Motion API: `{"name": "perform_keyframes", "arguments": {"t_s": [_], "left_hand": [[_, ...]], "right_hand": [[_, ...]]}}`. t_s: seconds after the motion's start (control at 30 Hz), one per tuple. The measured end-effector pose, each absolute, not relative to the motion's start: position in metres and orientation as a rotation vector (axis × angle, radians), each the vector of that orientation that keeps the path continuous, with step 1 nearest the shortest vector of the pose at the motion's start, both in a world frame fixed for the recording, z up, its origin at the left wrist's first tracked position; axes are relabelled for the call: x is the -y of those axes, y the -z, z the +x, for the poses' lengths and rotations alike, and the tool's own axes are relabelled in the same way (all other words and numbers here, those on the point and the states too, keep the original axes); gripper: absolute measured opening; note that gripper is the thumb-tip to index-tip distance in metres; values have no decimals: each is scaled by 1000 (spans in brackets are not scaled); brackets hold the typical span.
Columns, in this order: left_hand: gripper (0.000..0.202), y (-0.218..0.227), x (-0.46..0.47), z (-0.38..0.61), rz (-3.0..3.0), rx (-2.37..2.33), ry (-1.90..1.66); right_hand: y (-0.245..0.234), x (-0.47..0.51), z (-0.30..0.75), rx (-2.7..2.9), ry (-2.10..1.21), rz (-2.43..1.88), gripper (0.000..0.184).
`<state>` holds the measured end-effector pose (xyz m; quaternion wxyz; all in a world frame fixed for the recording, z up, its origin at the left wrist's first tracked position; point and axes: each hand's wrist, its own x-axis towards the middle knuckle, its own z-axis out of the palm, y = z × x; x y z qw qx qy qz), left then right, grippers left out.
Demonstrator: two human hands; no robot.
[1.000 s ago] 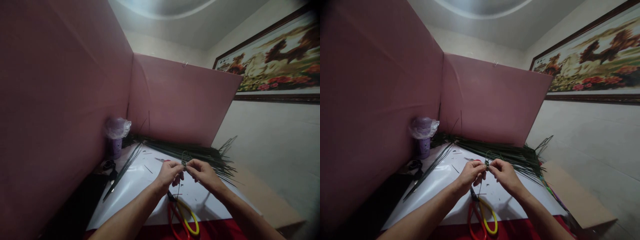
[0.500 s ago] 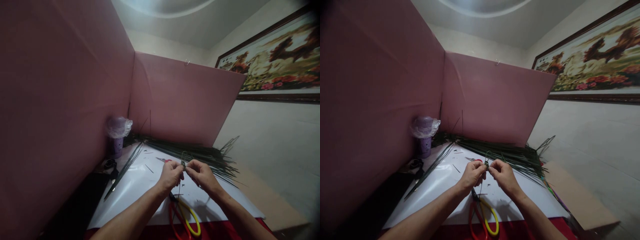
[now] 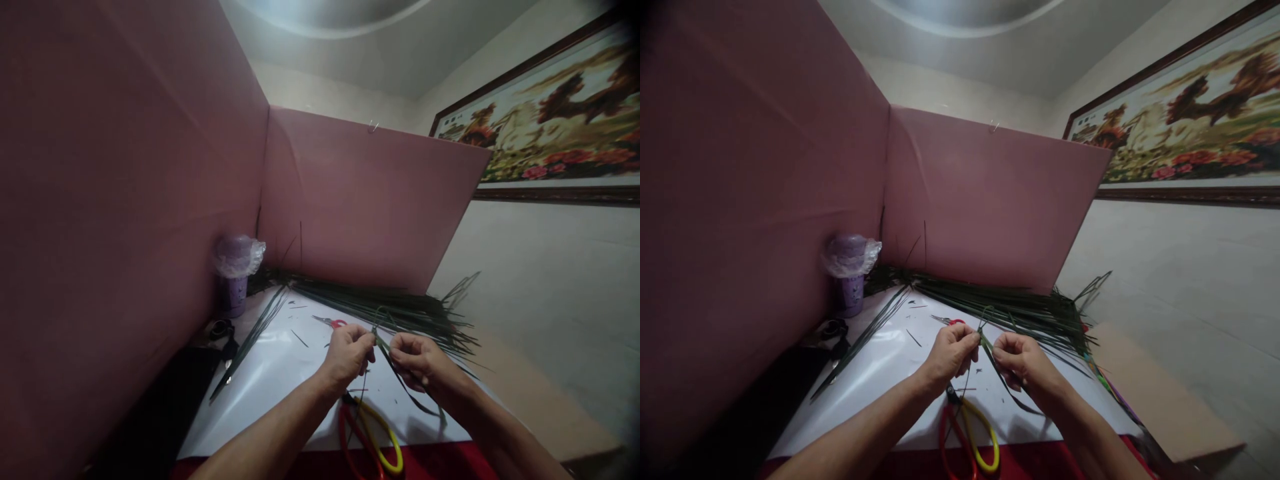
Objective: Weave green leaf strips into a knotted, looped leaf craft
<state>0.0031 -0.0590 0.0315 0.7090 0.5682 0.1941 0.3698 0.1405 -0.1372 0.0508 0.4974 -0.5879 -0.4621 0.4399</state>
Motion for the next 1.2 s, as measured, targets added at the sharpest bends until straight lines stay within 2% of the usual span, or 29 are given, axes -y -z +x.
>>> {"name": "perform_keyframes", "arguments": {"t_s": [0.27,0.8,0.97,1.2], "left_hand": [[20,-30,52,0,1318,-416,-841],[19,-23,48,3,1476,-484,-927],[20,-19,51,6,1451,-506,-951],[20,-22,54,7,1331,-495,-882]], "right_hand": [[-63,128,127,1269,-770,-1611,26],[-63,120,115,1358,-518,-1590,21],[-59,122,116,1372,-504,-1568,24],[-60,125,115,1270,-656,-1550,29]]}}
